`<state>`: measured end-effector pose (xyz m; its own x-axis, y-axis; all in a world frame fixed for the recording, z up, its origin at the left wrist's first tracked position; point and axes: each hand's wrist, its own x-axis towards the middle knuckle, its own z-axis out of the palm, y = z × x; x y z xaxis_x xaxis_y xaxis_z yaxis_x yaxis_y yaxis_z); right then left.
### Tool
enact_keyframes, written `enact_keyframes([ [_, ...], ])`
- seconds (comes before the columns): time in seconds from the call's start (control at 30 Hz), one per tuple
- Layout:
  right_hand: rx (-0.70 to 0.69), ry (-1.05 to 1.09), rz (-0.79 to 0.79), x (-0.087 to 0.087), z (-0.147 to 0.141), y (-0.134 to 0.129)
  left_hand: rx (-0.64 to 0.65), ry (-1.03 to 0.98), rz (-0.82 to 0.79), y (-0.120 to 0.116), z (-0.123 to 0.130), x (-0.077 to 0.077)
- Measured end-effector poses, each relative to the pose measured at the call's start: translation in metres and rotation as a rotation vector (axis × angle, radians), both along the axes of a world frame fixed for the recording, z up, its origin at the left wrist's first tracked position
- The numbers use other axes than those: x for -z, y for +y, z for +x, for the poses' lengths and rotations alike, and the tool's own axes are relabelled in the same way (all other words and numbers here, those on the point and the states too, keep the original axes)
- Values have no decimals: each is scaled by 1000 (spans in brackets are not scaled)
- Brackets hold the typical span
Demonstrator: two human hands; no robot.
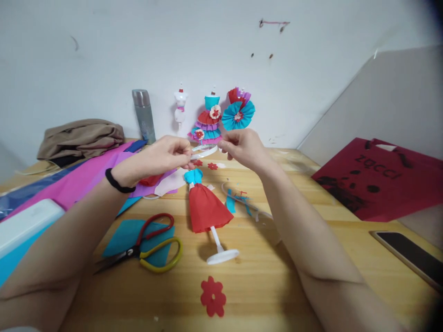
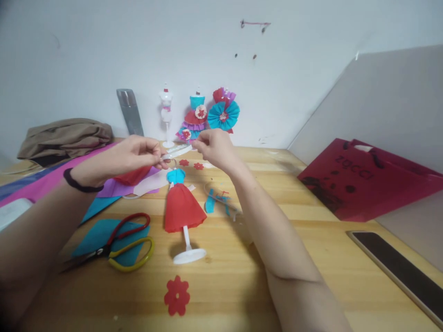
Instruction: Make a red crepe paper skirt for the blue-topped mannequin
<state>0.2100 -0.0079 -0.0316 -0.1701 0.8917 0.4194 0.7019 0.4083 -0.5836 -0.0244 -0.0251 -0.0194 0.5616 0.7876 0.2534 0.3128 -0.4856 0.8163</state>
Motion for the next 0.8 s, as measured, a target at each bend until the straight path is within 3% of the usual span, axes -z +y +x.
enact_keyframes([
  [0.1,-10,107,-32,3,10,9,33,-41,-26,-2,0,-2],
  [0.23,101,161,-32,11,23,25,56,-199,-55,-5,-3,-6],
  [0.37,109,197,-127,21,25,36,77,-352,-69,-4,-6,-7],
  [0.6,90,63,-261,30,17,37,6,-429,-114,-4,-7,-10],
  [0.63,55,33,-273,29,11,31,-21,-421,-116,-5,-7,-12],
  [0.67,-64,-45,-277,26,3,23,-48,-409,-119,-6,-7,-13],
  [0.8,-730,-240,-291,17,-41,-31,-159,-354,-129,-12,-6,-18],
])
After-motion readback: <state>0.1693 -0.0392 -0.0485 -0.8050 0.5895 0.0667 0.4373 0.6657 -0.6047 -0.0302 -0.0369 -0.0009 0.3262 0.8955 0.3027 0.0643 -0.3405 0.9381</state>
